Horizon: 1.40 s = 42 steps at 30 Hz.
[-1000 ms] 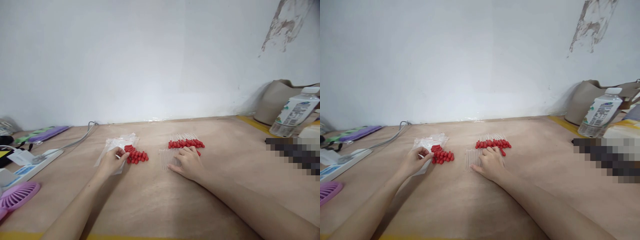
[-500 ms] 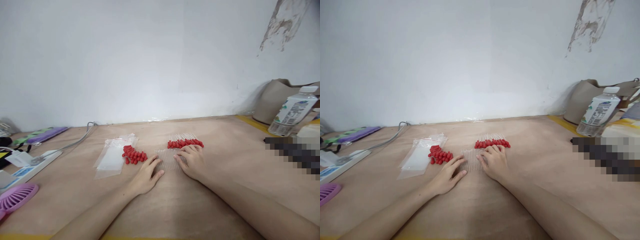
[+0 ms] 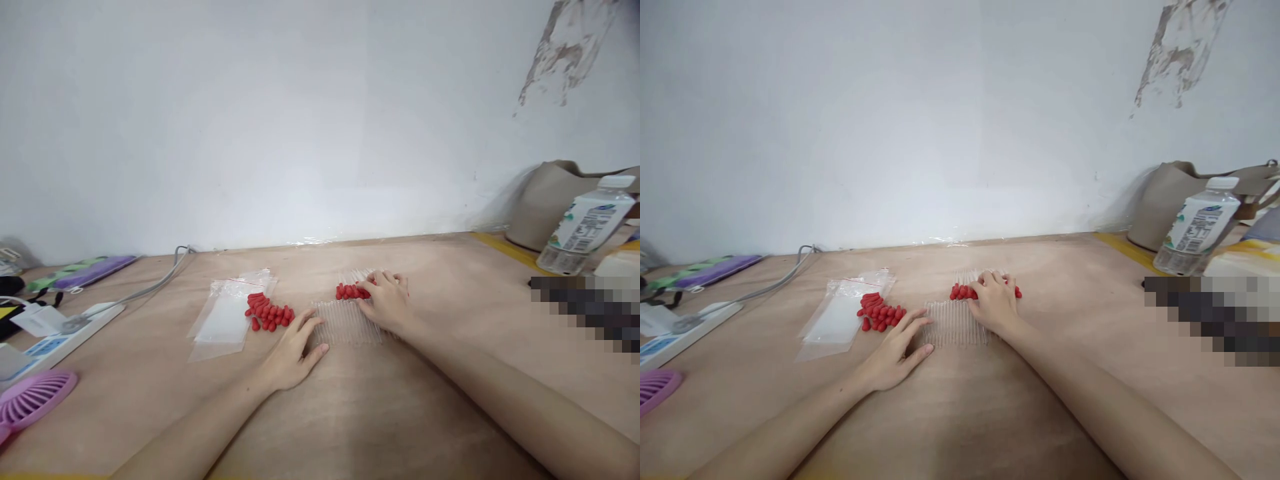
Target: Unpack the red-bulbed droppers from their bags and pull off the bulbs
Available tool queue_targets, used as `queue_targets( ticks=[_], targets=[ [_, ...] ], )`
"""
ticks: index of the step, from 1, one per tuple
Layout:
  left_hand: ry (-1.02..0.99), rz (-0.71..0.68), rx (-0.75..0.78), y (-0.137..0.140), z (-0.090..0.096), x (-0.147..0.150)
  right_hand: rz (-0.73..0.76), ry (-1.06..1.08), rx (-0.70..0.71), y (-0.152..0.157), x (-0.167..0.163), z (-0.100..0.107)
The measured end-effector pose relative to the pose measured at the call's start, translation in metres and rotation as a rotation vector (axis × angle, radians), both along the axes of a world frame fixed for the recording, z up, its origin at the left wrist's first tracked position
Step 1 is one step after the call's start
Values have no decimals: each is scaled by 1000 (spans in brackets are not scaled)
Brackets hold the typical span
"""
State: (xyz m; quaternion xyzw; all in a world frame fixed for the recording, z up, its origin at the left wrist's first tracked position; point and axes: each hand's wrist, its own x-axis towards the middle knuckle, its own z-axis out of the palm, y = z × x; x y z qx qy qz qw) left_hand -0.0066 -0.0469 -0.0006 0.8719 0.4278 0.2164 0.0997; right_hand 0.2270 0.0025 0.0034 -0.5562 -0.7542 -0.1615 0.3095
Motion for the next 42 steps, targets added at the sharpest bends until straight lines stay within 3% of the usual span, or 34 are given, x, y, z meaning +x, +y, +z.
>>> queue_targets(
  ticks=[8, 12, 16, 21, 25, 29, 32, 36, 42],
  targets=[
    [-17, 15, -43, -1, 1, 0, -32, -148, -93, 17, -11, 3],
    [-15, 17, -56, -2, 1, 1, -48, -165, -40, 18, -15, 3],
    [-28, 9, -38, -2, 0, 0, -109, -36, 60, 15, -17, 3],
    [-38, -7, 14, -1, -2, -1, -129, 294, 111, 5, -8, 1],
    [-45, 0, 127, -1, -4, 0, 77, 445, 80, -18, 5, -5],
    [-85, 6, 478, -1, -4, 3, 387, 396, 28, -49, 7, -9],
    [-21, -52, 669, 0, -2, 4, 499, 363, -20, -64, 1, -10],
    [27, -134, 702, 2, -3, 3, 567, 351, -40, -68, -2, -12],
    [8, -167, 553, 4, -8, 4, 547, 323, -69, -61, -1, -18]
  ],
)
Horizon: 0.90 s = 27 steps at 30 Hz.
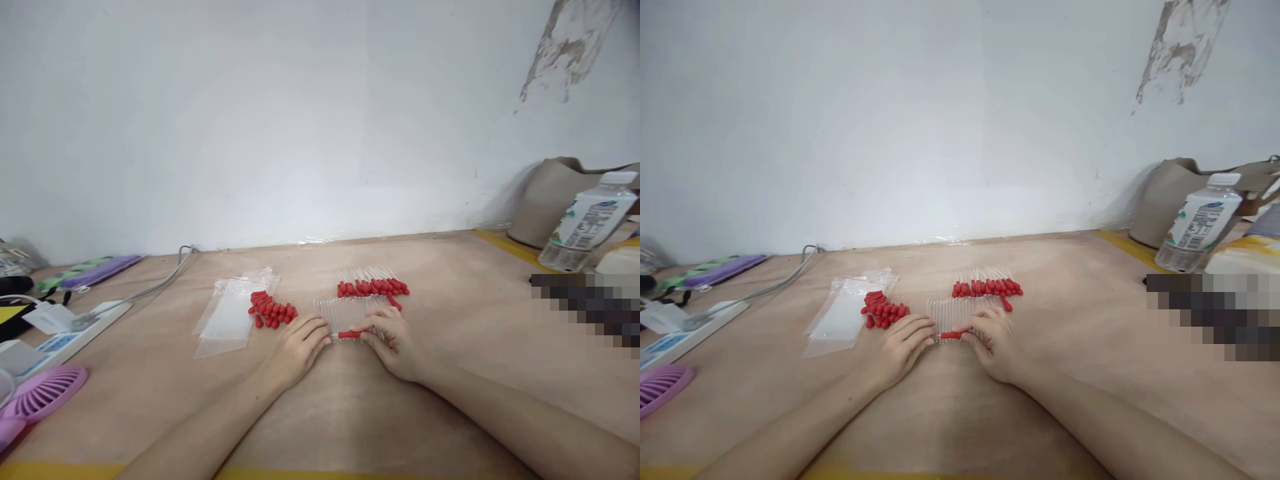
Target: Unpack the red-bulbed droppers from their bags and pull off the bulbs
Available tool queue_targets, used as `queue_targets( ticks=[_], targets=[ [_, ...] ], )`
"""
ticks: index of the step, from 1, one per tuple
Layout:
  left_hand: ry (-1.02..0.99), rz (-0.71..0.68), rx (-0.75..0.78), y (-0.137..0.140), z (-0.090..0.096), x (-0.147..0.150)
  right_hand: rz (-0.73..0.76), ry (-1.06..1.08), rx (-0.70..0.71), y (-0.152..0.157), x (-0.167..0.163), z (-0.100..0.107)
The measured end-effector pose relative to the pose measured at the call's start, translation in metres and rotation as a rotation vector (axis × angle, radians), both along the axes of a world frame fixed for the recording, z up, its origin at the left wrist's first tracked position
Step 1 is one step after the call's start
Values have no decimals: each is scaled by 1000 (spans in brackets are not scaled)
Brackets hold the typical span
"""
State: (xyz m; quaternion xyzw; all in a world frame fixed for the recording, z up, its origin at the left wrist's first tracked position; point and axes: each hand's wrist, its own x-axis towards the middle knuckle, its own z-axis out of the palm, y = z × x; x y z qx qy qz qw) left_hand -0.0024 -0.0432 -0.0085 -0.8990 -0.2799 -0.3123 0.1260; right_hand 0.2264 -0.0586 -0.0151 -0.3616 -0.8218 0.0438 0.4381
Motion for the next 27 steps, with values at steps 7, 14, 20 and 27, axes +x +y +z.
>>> queue_targets(
  ticks=[7, 14, 20, 27],
  targets=[
    [-6, 7, -21, -3, 1, 1, 9, -55, -14, 0, 1, 3],
    [27, -12, 91, -5, 2, 6, -50, -199, 222, -4, -17, 7],
    [92, -90, 95, -12, 6, 9, -57, -217, 317, -4, -22, 1],
    [55, -148, 72, -12, 1, 5, -54, -226, 350, -9, -17, 1]
  ],
)
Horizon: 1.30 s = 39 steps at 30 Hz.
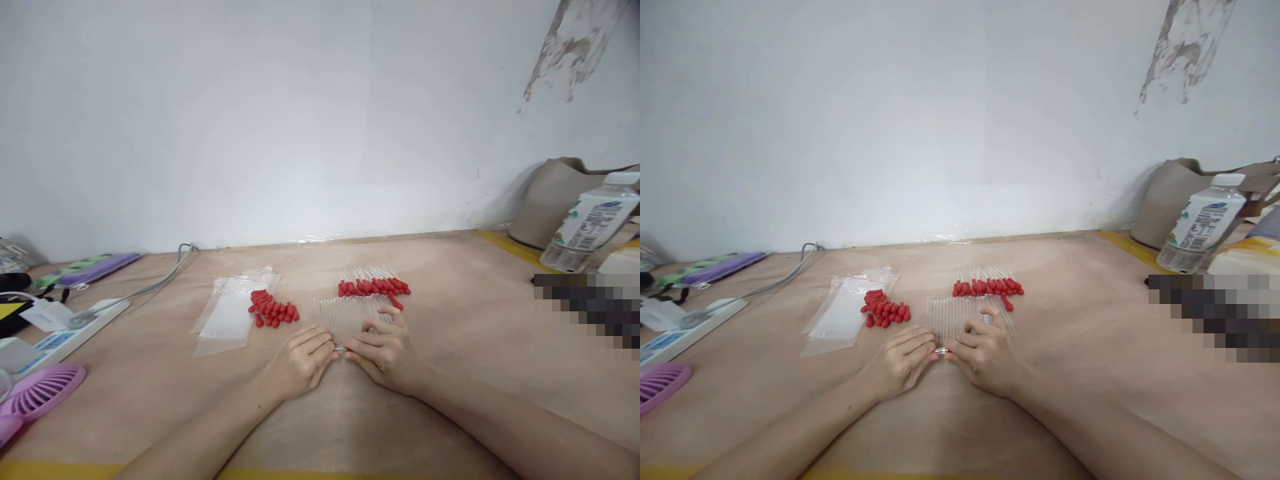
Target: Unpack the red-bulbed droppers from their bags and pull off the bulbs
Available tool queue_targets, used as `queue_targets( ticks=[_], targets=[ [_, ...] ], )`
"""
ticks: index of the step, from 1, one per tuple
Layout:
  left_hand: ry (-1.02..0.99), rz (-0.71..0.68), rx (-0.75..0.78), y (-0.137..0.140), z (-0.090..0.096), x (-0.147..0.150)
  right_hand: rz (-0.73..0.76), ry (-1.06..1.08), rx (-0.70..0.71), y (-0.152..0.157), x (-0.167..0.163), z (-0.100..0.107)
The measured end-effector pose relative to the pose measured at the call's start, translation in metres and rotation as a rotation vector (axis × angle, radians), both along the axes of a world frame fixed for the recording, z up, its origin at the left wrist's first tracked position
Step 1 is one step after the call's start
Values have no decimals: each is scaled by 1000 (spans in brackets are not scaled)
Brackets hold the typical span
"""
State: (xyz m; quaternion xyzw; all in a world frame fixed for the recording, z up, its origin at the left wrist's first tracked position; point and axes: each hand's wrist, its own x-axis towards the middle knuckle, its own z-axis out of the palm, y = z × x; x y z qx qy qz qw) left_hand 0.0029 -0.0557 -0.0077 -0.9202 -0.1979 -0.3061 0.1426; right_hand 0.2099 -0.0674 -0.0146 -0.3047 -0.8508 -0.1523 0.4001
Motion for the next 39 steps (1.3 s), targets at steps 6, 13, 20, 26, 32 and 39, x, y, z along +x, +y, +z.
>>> queue_targets(
  ticks=[6, 13, 20, 26, 32, 39],
  targets=[
    [-14, -59, -57, -1, -3, -3, 10, -5, 93, -4, 2, 3],
    [-21, -57, -105, -3, -3, -6, 13, -30, 186, -6, 9, 5],
    [-49, -76, -111, -7, -1, -5, 51, -56, 242, -8, 14, 5],
    [-201, 112, -32, 7, -5, -28, -65, 102, 192, 13, 49, 4],
    [-239, 395, -28, 23, -7, -33, -340, 315, -328, 44, 89, 6],
    [-33, 541, 123, 30, -7, -24, -538, 541, -677, 59, 98, -8]
  ],
)
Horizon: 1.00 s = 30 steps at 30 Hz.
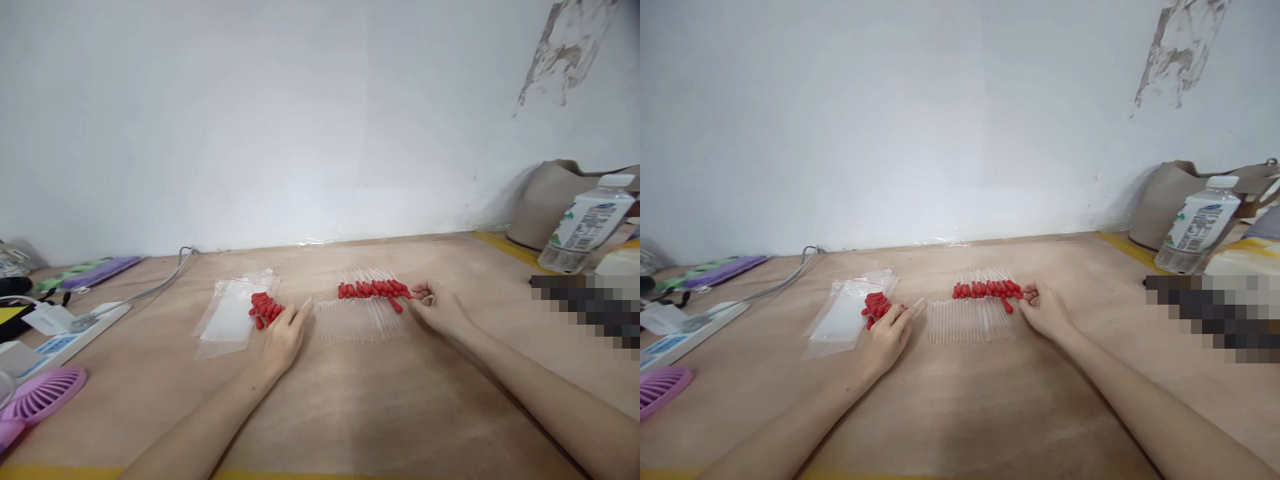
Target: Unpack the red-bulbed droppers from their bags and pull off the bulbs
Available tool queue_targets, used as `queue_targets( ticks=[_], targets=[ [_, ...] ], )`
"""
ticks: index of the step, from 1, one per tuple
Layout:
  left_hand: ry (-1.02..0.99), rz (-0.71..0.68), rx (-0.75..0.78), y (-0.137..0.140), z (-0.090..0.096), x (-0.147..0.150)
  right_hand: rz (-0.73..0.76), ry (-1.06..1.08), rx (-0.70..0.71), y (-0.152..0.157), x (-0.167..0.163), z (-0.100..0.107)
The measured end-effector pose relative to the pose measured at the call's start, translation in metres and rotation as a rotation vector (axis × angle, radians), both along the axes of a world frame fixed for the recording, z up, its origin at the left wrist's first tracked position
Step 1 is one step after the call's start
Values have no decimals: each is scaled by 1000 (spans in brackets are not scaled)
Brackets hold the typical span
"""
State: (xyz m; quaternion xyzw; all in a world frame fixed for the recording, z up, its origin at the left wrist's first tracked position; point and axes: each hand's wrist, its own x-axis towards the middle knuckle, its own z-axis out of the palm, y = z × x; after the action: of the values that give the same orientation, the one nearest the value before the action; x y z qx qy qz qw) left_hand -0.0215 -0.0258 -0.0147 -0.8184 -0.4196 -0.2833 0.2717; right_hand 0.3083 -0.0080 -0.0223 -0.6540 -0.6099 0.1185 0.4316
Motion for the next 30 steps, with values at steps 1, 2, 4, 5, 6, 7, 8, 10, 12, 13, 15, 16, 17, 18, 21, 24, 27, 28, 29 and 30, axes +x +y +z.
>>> queue_targets(
  ticks=[1, 2, 4, 5, 6, 7, 8, 10, 12, 13, 15, 16, 17, 18, 21, 24, 27, 28, 29, 30],
  targets=[
    [41, 18, -5, 0, 1, 1, -8, 31, -32, 1, 0, -2],
    [76, 26, -19, 0, 3, 1, -10, 53, -58, 2, 0, -4],
    [119, 20, -63, 0, 4, 3, 9, 82, -95, 4, -1, -7],
    [124, 15, -88, 1, 5, 3, 15, 94, -105, 4, -1, -7],
    [118, 7, -108, 1, 5, 4, 19, 104, -111, 4, -2, -7],
    [101, -2, -126, 2, 4, 5, 20, 112, -120, 3, -4, -6],
    [75, -16, -145, 2, 3, 6, 21, 121, -136, 3, -5, -5],
    [10, -63, -189, 2, 2, 8, 29, 159, -177, 2, -8, -3],
    [-52, -115, -251, 0, 3, 11, 59, 220, -213, 2, -10, -3],
    [-79, -132, -285, -1, 3, 12, 73, 251, -226, 2, -10, -3],
    [-124, -149, -344, -5, 5, 13, 91, 299, -242, 4, -9, -5],
    [-141, -154, -365, -6, 6, 14, 92, 317, -249, 5, -8, -7],
    [-154, -158, -381, -7, 7, 14, 92, 333, -254, 6, -6, -9],
    [-163, -162, -393, -8, 7, 14, 93, 351, -258, 8, -5, -10],
    [-164, -178, -411, -9, 7, 12, 119, 406, -280, 10, -2, -12],
    [-156, -188, -419, -8, 4, 11, 149, 430, -303, 9, -2, -10],
    [-153, -197, -419, -6, 3, 10, 119, 371, -301, 7, -3, -6],
    [-154, -199, -417, -6, 2, 10, 89, 321, -275, 6, -3, -4],
    [-157, -202, -415, -6, 2, 10, 53, 253, -230, 5, -2, -2],
    [-159, -203, -414, -6, 3, 10, 18, 169, -167, 5, -2, 0]
  ],
)
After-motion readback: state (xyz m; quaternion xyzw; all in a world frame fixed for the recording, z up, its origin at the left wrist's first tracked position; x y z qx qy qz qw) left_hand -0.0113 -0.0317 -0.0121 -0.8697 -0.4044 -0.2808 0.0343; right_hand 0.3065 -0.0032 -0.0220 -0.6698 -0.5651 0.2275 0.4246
